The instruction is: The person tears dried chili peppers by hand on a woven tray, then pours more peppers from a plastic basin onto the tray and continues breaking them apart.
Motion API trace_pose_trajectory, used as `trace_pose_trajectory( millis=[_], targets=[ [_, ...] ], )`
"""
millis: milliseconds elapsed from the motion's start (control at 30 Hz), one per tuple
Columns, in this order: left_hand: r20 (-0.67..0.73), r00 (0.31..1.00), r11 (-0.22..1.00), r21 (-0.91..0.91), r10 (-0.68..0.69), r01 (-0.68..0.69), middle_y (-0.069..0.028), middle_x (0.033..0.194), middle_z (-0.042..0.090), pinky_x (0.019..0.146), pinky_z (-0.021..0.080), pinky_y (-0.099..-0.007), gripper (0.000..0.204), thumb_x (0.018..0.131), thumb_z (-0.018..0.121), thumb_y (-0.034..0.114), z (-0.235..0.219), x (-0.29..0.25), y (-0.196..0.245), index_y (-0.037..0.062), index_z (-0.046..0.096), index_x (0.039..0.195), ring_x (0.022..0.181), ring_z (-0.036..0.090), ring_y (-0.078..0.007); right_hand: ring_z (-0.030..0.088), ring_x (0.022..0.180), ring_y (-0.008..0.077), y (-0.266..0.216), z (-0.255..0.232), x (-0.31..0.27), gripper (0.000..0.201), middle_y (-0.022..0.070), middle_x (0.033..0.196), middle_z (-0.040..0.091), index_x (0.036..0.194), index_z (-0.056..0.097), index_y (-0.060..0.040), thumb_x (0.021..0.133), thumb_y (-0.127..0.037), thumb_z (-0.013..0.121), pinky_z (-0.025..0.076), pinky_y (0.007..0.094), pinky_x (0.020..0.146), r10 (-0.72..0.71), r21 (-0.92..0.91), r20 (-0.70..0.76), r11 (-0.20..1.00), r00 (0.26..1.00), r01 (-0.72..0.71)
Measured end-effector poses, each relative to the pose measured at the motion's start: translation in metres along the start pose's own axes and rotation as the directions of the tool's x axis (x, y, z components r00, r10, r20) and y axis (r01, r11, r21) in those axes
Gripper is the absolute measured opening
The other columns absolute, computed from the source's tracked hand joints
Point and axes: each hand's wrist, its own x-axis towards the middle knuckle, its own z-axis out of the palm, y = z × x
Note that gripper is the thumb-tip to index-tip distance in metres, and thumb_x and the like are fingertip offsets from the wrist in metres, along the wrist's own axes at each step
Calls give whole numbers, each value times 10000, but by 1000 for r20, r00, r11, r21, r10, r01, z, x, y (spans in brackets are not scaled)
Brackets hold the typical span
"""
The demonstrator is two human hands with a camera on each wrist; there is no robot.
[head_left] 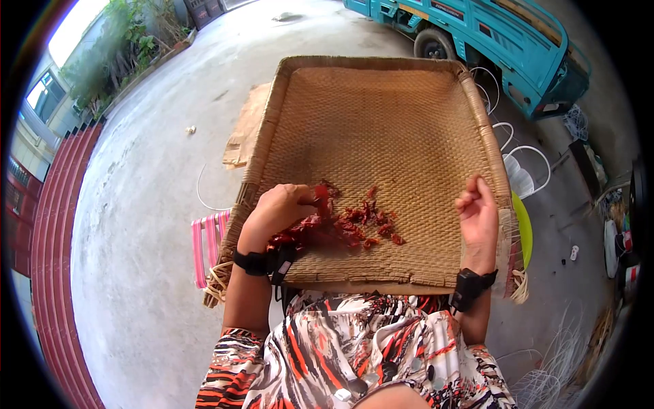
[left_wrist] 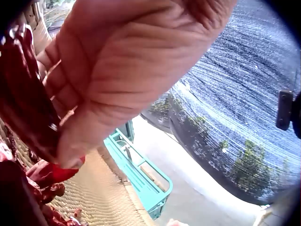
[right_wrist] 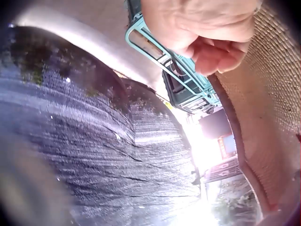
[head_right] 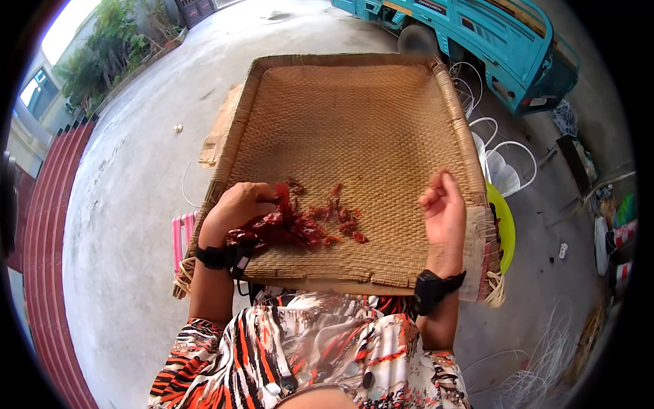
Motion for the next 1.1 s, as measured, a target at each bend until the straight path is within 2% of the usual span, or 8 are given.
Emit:
trace_pose_trajectory(
  millis=[200,433,533,733,867,967,1067,1100],
  targets=[
    [-11,994,877,-469,108,-100,-27,829,650,673,474,-253,138,860,711,49,4,2,36,18,647,978,760,582,-94,599,802,66,26,77,-40,260,20,966,637,1144,598,-56,976,-252,626,521,222,686,220,-708,349,698,911,103],
    [106,973,791,-603,204,-100,-28,901,646,727,475,-234,315,863,714,15,9,1,45,14,572,1145,833,572,-68,594,875,59,74,88,-45,253,15,993,645,1117,608,-24,988,-241,621,508,217,738,470,-670,463,741,751,-51],
    [129,961,786,-607,245,-119,-50,969,653,759,483,-236,382,869,712,18,8,2,43,22,541,1210,885,581,-72,599,834,54,73,98,-51,194,1,943,651,1079,618,-36,995,-210,607,513,219,721,477,-643,450,760,755,-97],
    [110,966,681,-728,234,-83,-62,1055,654,838,490,-256,447,884,702,24,2,1,41,28,512,1289,974,586,-88,594,755,39,72,88,-45,137,-18,879,649,1051,619,-48,1004,-172,585,509,201,677,299,-580,391,815,870,-20],
    [44,945,488,-863,324,-128,-54,1022,643,833,498,-257,415,953,650,119,3,-1,46,27,495,1327,983,590,-96,603,756,40,76,86,-45,128,-10,891,662,1030,616,-56,1004,-177,583,513,202,668,380,-545,418,832,826,-107],
    [65,981,597,-800,184,-59,-65,1050,642,873,509,-259,449,978,630,212,-4,-1,45,10,482,1350,963,611,-106,614,755,44,69,86,-43,135,2,901,681,1058,627,-71,1005,-185,579,521,204,678,313,-520,358,849,880,-90],
    [2,998,613,-789,70,-41,-92,1032,651,772,524,-287,498,995,598,326,2,8,29,27,465,1372,904,643,-141,625,745,48,50,78,-35,141,11,904,697,1071,642,-86,1003,-193,579,539,209,670,147,-434,166,899,975,-62],
    [-62,997,712,-698,46,-76,-111,990,676,744,532,-306,425,959,653,293,8,13,16,34,550,1280,863,675,-177,625,709,52,47,67,-28,143,10,897,704,1064,656,-95,996,-199,587,551,214,646,87,-325,105,945,991,-49]
  ],
)
